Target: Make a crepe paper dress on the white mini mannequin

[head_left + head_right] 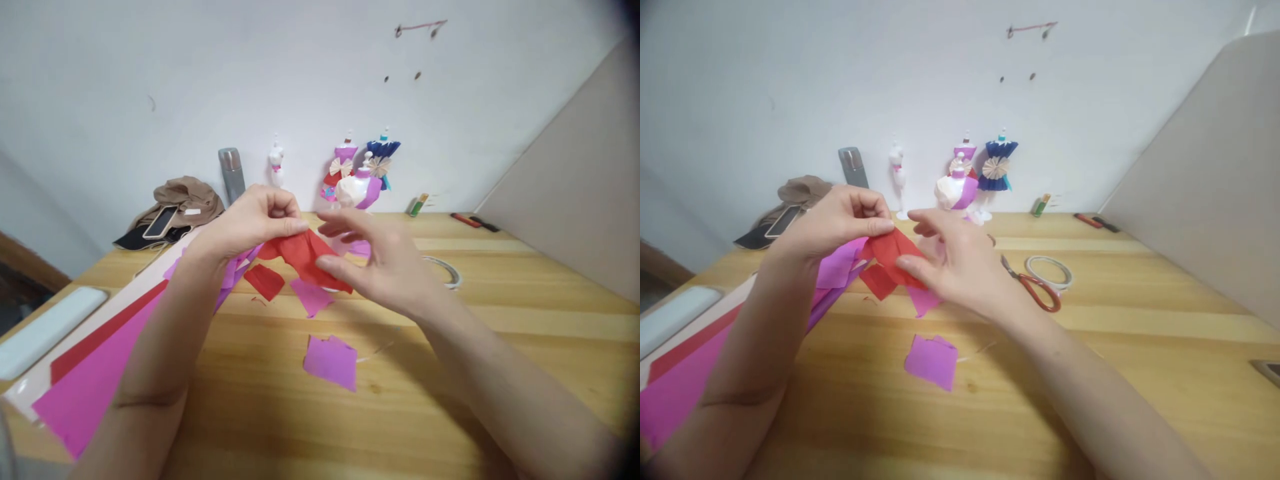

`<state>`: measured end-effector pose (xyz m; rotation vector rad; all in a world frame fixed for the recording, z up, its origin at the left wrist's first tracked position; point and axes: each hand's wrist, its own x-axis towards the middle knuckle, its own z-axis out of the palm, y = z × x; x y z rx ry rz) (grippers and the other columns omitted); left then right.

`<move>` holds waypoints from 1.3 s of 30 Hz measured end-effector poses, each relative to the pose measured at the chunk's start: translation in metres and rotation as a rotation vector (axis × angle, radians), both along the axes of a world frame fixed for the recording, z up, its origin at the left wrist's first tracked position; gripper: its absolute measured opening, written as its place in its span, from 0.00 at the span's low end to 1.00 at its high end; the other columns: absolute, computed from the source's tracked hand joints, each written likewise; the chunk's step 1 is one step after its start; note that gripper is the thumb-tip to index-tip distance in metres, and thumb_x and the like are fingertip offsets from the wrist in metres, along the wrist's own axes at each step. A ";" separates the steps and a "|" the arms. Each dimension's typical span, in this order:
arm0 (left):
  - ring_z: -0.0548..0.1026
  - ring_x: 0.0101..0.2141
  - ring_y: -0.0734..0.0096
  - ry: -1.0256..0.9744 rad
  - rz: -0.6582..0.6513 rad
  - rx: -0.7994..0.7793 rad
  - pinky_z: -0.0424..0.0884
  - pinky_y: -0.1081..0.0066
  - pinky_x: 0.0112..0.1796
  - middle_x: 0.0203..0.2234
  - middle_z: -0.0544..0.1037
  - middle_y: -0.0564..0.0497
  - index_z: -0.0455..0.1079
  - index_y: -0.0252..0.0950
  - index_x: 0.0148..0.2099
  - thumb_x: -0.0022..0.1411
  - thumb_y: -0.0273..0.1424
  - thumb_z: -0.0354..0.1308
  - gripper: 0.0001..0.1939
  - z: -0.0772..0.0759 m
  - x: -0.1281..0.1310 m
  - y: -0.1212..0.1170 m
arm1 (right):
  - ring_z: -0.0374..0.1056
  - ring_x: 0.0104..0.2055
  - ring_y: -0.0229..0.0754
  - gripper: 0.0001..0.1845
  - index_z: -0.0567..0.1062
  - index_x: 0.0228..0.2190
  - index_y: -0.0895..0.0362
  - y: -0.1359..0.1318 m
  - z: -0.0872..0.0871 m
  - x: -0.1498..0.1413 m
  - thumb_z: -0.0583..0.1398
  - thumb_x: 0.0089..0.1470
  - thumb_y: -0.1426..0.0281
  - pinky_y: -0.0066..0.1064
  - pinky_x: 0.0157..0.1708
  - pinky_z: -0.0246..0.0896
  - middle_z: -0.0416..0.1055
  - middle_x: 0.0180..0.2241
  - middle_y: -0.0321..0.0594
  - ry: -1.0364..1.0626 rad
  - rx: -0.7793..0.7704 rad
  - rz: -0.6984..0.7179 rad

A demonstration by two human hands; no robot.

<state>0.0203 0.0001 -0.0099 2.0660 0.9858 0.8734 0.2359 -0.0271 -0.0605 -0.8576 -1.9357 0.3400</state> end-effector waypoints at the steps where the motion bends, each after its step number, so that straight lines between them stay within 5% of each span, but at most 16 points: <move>1: 0.70 0.23 0.75 -0.029 0.017 -0.004 0.68 0.73 0.27 0.20 0.72 0.54 0.71 0.34 0.26 0.56 0.35 0.67 0.12 -0.001 0.001 0.000 | 0.76 0.39 0.53 0.20 0.79 0.46 0.48 0.001 -0.001 0.000 0.68 0.50 0.62 0.51 0.41 0.73 0.80 0.39 0.42 -0.008 -0.048 -0.004; 4: 0.72 0.25 0.72 -0.084 0.081 0.014 0.69 0.71 0.28 0.20 0.72 0.53 0.70 0.34 0.27 0.57 0.35 0.67 0.13 -0.005 0.003 0.001 | 0.76 0.35 0.51 0.20 0.78 0.48 0.49 0.005 -0.001 0.003 0.66 0.52 0.64 0.51 0.39 0.74 0.80 0.36 0.41 0.018 -0.145 0.024; 9: 0.71 0.25 0.72 -0.108 0.087 0.024 0.68 0.71 0.28 0.20 0.71 0.52 0.69 0.35 0.27 0.57 0.39 0.67 0.15 -0.014 0.008 0.006 | 0.77 0.45 0.55 0.33 0.73 0.56 0.48 0.007 0.000 0.006 0.70 0.47 0.62 0.54 0.46 0.73 0.79 0.47 0.44 -0.011 -0.190 0.080; 16: 0.69 0.24 0.72 -0.046 0.062 0.034 0.66 0.70 0.28 0.19 0.69 0.53 0.70 0.35 0.26 0.58 0.38 0.67 0.15 -0.013 0.002 0.009 | 0.76 0.35 0.52 0.05 0.81 0.33 0.50 0.017 -0.004 0.006 0.64 0.53 0.66 0.47 0.34 0.74 0.79 0.32 0.40 0.165 -0.218 0.044; 24: 0.70 0.24 0.76 0.005 0.057 -0.147 0.62 0.76 0.25 0.23 0.75 0.54 0.75 0.33 0.34 0.54 0.35 0.66 0.09 -0.005 0.005 0.001 | 0.74 0.32 0.48 0.07 0.79 0.29 0.52 0.012 0.008 0.010 0.66 0.51 0.62 0.39 0.30 0.70 0.78 0.29 0.41 0.283 -0.450 0.095; 30: 0.66 0.22 0.79 0.028 -0.007 -0.206 0.59 0.77 0.24 0.21 0.72 0.56 0.73 0.33 0.29 0.51 0.34 0.65 0.09 -0.007 0.010 0.000 | 0.72 0.32 0.45 0.03 0.77 0.28 0.53 0.011 0.009 0.007 0.65 0.48 0.67 0.37 0.31 0.67 0.76 0.29 0.39 0.295 -0.458 0.051; 33: 0.65 0.22 0.79 0.054 -0.061 -0.195 0.57 0.77 0.24 0.20 0.70 0.56 0.71 0.33 0.27 0.51 0.34 0.64 0.09 -0.010 0.013 0.001 | 0.71 0.31 0.44 0.05 0.76 0.28 0.54 0.013 0.011 0.014 0.65 0.48 0.66 0.35 0.30 0.65 0.75 0.29 0.39 0.204 -0.469 0.106; 39: 0.65 0.24 0.77 0.168 -0.150 -0.175 0.57 0.76 0.25 0.19 0.68 0.56 0.69 0.34 0.25 0.51 0.34 0.60 0.09 -0.024 0.023 0.006 | 0.63 0.26 0.39 0.12 0.78 0.32 0.56 0.010 0.027 0.039 0.65 0.51 0.60 0.31 0.25 0.54 0.69 0.25 0.36 -0.393 -0.551 0.243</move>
